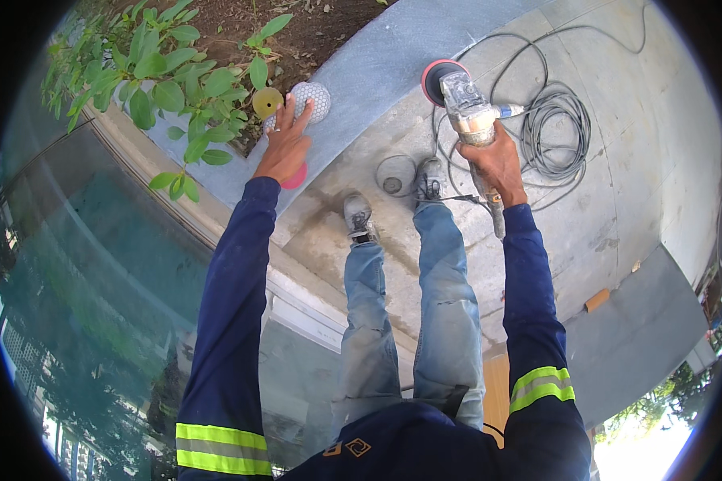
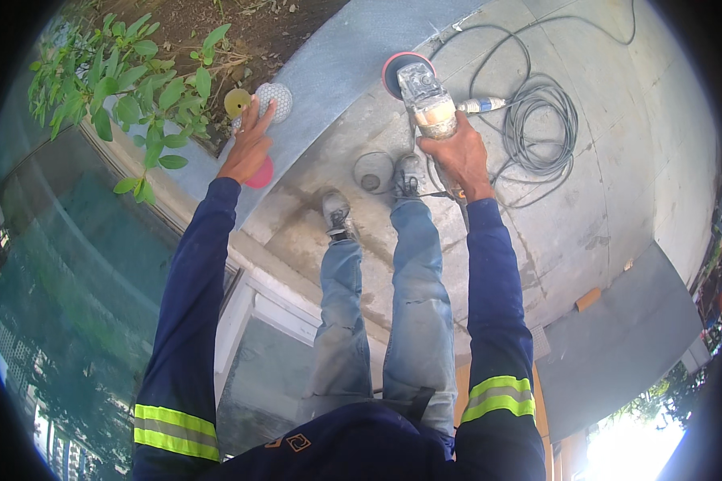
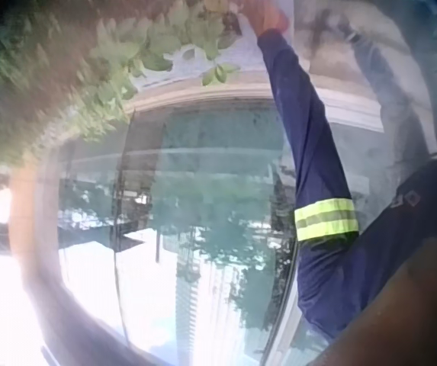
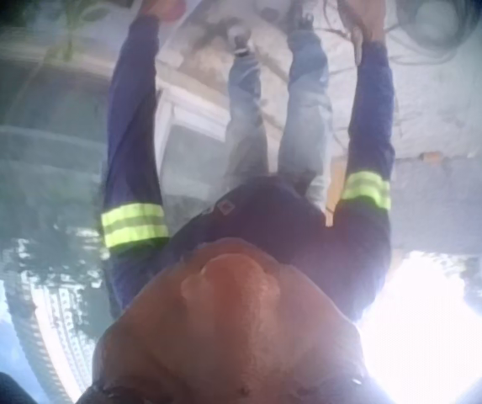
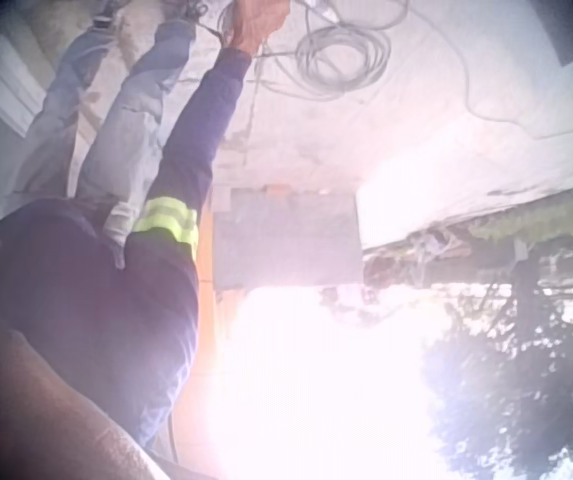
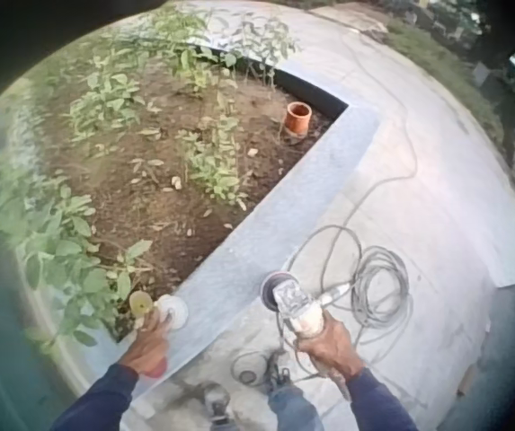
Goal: The person uses an angle grinder with a red disc to grind the edge of a curved concrete planter. The person kneels and moves the grinder along the surface, occasionally pausing to adjust position or change discs.
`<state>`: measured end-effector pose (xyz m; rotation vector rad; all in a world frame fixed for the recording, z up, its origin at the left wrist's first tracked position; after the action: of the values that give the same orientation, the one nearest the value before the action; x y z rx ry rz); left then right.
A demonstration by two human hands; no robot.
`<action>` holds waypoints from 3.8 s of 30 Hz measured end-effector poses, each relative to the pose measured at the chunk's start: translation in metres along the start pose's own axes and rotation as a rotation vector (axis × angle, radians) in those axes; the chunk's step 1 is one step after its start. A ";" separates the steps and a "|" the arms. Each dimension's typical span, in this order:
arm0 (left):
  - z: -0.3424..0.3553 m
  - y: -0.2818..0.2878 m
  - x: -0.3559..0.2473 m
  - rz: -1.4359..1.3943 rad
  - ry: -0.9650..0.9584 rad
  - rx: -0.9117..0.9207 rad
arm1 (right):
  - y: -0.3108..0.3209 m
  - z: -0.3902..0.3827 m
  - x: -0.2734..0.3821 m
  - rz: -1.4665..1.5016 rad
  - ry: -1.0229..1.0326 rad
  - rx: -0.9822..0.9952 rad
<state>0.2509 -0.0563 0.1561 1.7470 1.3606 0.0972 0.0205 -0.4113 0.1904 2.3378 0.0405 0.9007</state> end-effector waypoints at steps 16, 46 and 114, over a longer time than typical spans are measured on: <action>-0.103 0.014 -0.036 -0.469 -0.220 -0.754 | -0.113 -0.082 0.043 -0.177 0.149 0.169; -0.168 -0.320 -0.216 -1.873 0.401 -0.257 | -0.156 -0.122 0.050 -0.213 0.112 0.211; 0.005 -0.284 -0.338 -1.288 0.330 -0.216 | 0.030 0.045 -0.012 0.190 0.032 0.028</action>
<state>-0.0899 -0.3336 0.1095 0.4465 2.3585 -0.1874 0.0329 -0.4632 0.1745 2.3825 -0.1588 1.0355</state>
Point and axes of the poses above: each hand's wrist, its own z-axis towards the middle knuckle, its own y-axis out of the back of the hand, x = y × z, the point moved 3 cm from there along z, towards the middle knuckle
